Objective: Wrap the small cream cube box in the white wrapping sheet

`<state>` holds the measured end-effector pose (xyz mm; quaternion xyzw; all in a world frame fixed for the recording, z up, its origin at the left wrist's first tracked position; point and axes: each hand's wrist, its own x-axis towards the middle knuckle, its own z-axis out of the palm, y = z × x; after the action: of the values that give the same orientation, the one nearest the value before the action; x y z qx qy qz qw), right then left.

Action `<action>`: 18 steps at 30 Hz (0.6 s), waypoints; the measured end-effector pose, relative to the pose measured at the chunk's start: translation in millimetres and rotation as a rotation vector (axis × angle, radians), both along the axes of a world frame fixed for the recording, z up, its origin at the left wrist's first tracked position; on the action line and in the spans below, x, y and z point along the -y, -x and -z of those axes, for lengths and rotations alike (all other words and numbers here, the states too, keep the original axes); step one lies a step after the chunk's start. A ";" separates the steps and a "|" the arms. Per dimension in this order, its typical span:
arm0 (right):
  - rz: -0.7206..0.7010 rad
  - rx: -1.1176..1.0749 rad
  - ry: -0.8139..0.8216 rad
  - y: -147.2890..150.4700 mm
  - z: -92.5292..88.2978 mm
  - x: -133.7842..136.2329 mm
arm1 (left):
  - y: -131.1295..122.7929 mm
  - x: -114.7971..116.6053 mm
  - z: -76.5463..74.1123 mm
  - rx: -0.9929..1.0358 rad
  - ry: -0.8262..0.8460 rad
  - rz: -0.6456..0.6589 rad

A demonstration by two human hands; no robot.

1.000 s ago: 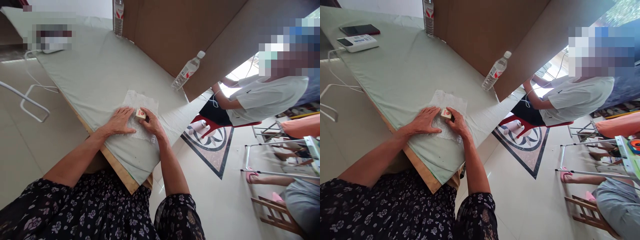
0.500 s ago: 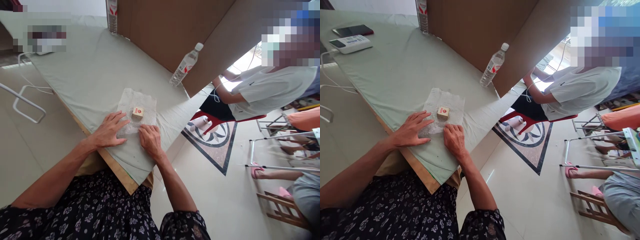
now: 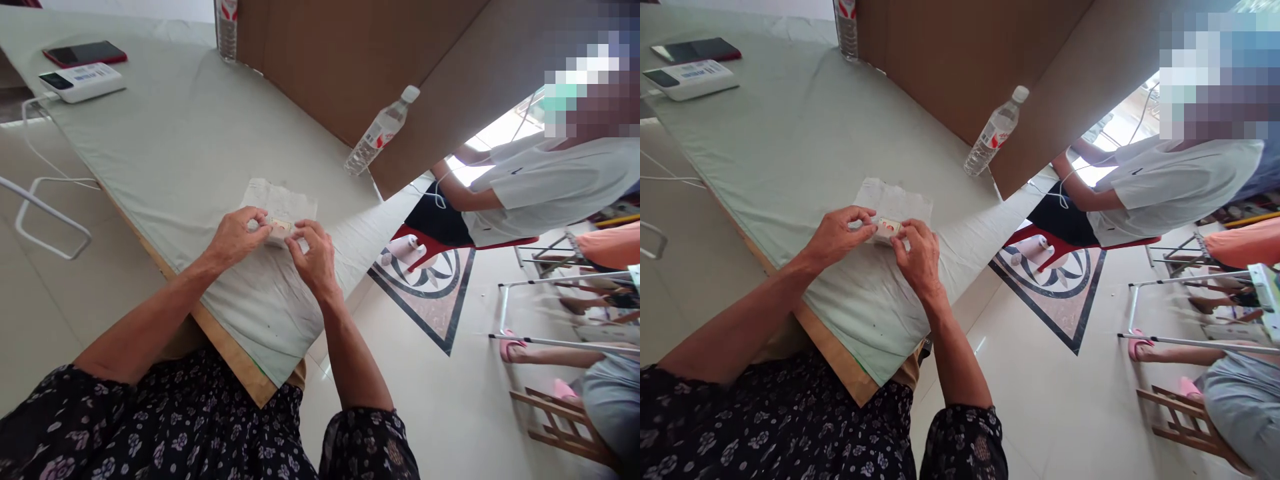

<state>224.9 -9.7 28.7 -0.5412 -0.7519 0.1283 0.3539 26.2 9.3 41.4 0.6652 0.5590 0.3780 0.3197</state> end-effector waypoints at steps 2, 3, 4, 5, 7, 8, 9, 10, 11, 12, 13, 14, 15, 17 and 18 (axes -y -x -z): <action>-0.021 -0.122 0.068 -0.5 3.1 -17.1 | -4.6 -8.5 3.9 0.029 0.032 -0.039; -0.037 -0.191 0.118 -0.9 6.0 -24.9 | -6.9 -12.2 6.6 0.036 0.041 -0.047; -0.051 -0.259 0.173 -1.2 9.5 -31.4 | -9.2 -15.5 9.4 0.041 0.049 -0.051; -0.062 -0.320 0.225 -1.4 13.1 -36.3 | -11.1 -18.0 11.9 0.047 0.056 -0.055; -0.069 -0.416 0.290 -0.6 19.3 -39.9 | -13.3 -20.5 14.7 0.063 0.062 -0.064; -0.062 -0.445 0.297 0.4 21.3 -38.5 | -13.4 -20.1 14.9 0.072 0.060 -0.066; -0.048 -0.462 0.294 1.9 22.5 -35.1 | -12.9 -18.6 14.4 0.080 0.055 -0.066; -0.031 -0.467 0.286 3.8 22.9 -30.2 | -11.8 -15.8 13.3 0.086 0.051 -0.060; -0.017 -0.465 0.282 6.0 22.8 -24.3 | -10.2 -12.1 11.9 0.089 0.051 -0.048; -0.005 -0.458 0.282 8.4 22.5 -18.2 | -8.4 -7.7 10.5 0.091 0.054 -0.035; 0.005 -0.452 0.286 10.6 22.4 -12.3 | -6.6 -3.0 9.3 0.093 0.060 -0.025; 0.011 -0.449 0.292 12.5 22.6 -7.5 | -5.0 1.6 8.6 0.095 0.066 -0.021; 0.013 -0.449 0.299 13.7 23.2 -4.0 | -3.8 5.7 8.4 0.099 0.073 -0.022; 0.012 -0.452 0.307 12.9 24.5 -0.8 | -2.7 11.3 9.3 0.114 0.083 -0.042; 0.026 -0.448 0.295 10.9 24.4 -0.2 | -2.8 12.5 10.0 0.124 0.087 -0.054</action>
<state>214.1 -9.4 4.2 -0.5545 -0.6211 0.3486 0.4304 29.0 -3.2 31.4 0.6107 0.5717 0.4024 0.3718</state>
